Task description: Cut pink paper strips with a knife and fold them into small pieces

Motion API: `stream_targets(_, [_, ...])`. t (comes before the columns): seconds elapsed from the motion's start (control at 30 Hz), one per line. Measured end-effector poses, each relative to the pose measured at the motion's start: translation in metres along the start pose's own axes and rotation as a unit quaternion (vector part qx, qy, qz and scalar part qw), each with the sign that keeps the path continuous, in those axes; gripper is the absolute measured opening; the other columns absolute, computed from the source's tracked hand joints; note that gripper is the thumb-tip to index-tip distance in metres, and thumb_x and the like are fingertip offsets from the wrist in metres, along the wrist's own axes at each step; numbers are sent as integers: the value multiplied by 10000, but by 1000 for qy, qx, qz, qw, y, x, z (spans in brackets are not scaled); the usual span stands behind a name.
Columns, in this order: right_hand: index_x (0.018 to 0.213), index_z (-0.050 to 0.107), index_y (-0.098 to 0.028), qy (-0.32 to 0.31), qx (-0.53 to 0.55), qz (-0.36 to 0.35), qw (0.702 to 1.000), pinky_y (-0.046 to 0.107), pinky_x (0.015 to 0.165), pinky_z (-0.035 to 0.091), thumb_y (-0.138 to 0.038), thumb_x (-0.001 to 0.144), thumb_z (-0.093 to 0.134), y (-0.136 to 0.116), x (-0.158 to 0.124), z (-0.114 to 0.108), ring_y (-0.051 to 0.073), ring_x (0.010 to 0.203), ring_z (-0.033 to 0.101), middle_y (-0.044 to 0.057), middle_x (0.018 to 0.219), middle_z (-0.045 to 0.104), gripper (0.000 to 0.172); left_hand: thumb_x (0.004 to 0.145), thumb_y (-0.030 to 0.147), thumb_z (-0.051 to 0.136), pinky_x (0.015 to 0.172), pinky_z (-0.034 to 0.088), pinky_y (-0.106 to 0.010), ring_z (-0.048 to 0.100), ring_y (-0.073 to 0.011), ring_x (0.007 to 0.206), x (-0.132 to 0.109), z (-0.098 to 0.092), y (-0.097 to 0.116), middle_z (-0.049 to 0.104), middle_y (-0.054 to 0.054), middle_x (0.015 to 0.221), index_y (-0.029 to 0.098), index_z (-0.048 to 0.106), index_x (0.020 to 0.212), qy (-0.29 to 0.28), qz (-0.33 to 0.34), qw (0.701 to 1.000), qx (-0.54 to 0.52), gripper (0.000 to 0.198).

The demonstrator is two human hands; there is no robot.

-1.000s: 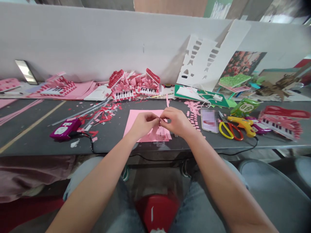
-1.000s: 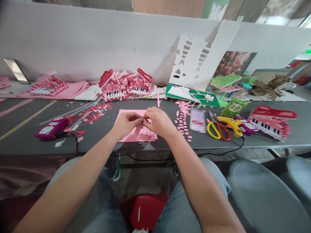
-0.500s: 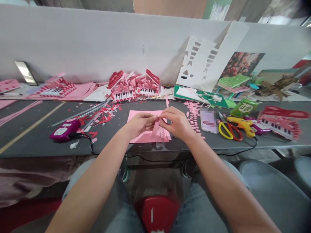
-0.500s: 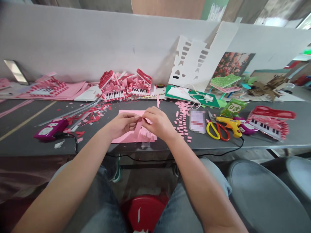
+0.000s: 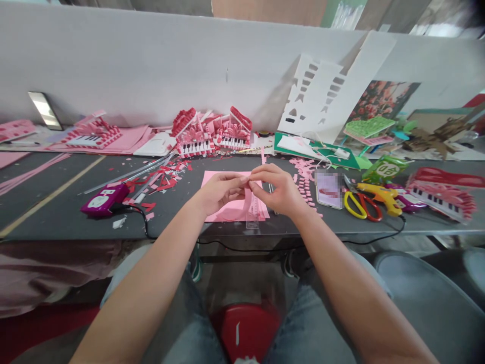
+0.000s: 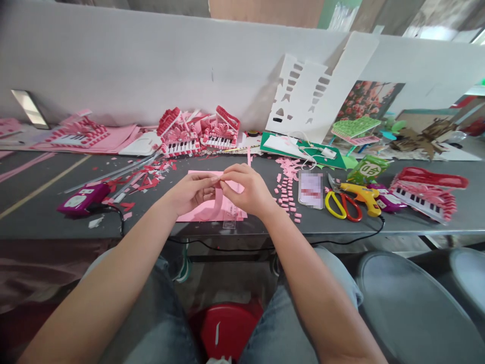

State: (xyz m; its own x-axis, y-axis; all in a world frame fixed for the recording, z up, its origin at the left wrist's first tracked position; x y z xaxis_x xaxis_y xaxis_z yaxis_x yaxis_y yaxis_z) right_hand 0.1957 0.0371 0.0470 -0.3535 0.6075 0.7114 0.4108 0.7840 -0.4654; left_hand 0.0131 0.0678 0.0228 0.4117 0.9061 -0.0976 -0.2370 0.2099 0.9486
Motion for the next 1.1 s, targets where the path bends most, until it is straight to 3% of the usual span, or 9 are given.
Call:
stream_targets(0.1, [1081,749,-200,-3,53,43,998,392,904,573,-394,965,664,1,-3,7,217,1006,687,105,1126,711,241,683,348,981,771,585,-284,708,-149,759,1,0,-2,782,-81,865,136,835,916,12,25,999,-26,348])
stream_targets(0.2, [1140,713,-198,21,17,72,997,416,916,578,-387,877,744,-1,-5,19,253,1069,673,129,1188,680,325,730,327,946,721,566,-256,703,-144,736,3,2,-6,770,-76,819,123,818,876,41,42,997,-50,282])
stream_targets(0.33, [1080,703,-214,76,-25,111,991,400,893,581,-230,850,691,0,-6,30,251,1040,672,115,1149,688,230,772,253,898,771,593,-268,712,-144,752,5,9,-12,772,-76,832,118,802,843,81,46,992,-81,180])
stream_targets(0.47, [988,754,-210,91,0,112,990,339,796,566,-205,928,637,6,-4,27,203,896,676,81,1011,710,132,828,214,843,891,612,-309,748,-171,855,3,10,-10,800,-91,912,128,809,868,67,33,992,-98,101])
stream_targets(0.57, [916,781,-207,66,16,91,994,321,755,538,-222,953,661,9,-2,19,178,808,650,66,939,701,126,818,221,853,877,624,-338,770,-202,844,0,3,-5,807,-107,878,124,814,870,35,-26,998,-49,117])
stream_targets(0.77, [875,783,-195,-102,95,51,989,296,700,478,-279,973,699,4,-1,4,150,760,612,49,887,695,154,697,325,969,753,627,-313,767,-205,737,-7,-12,4,805,-157,820,84,828,859,-74,-123,986,82,322])
stream_targets(0.87, [846,763,-189,-133,112,44,984,291,685,461,-270,958,716,0,0,-1,142,743,593,39,861,696,145,651,366,996,704,621,-300,762,-207,705,-8,-10,4,790,-153,769,78,831,855,-116,-144,977,107,390])
stream_targets(0.97, [837,727,-186,-71,87,45,993,284,656,442,-206,945,687,-3,1,-1,125,696,554,27,850,664,117,658,369,996,673,605,-269,732,-169,672,-6,-3,2,784,-133,779,85,818,836,-98,-107,988,61,379])
stream_targets(1.1, [765,614,-197,60,-5,33,998,287,651,423,-139,902,641,-5,1,4,122,671,504,12,820,589,151,707,348,972,643,559,-211,661,-102,640,-2,8,-6,724,-53,731,108,788,819,-13,-20,999,-48,323])
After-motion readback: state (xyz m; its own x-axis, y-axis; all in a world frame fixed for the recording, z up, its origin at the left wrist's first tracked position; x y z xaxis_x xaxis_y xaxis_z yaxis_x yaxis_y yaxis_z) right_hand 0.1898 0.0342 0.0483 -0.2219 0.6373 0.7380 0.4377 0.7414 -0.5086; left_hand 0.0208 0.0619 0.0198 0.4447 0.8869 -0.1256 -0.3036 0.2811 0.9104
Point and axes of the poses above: each hand's wrist, its own x-axis towards the middle knuckle, its own z-axis out of the palm, y = z × x, the point moved 3 cm from there along x, towards the middle knuckle
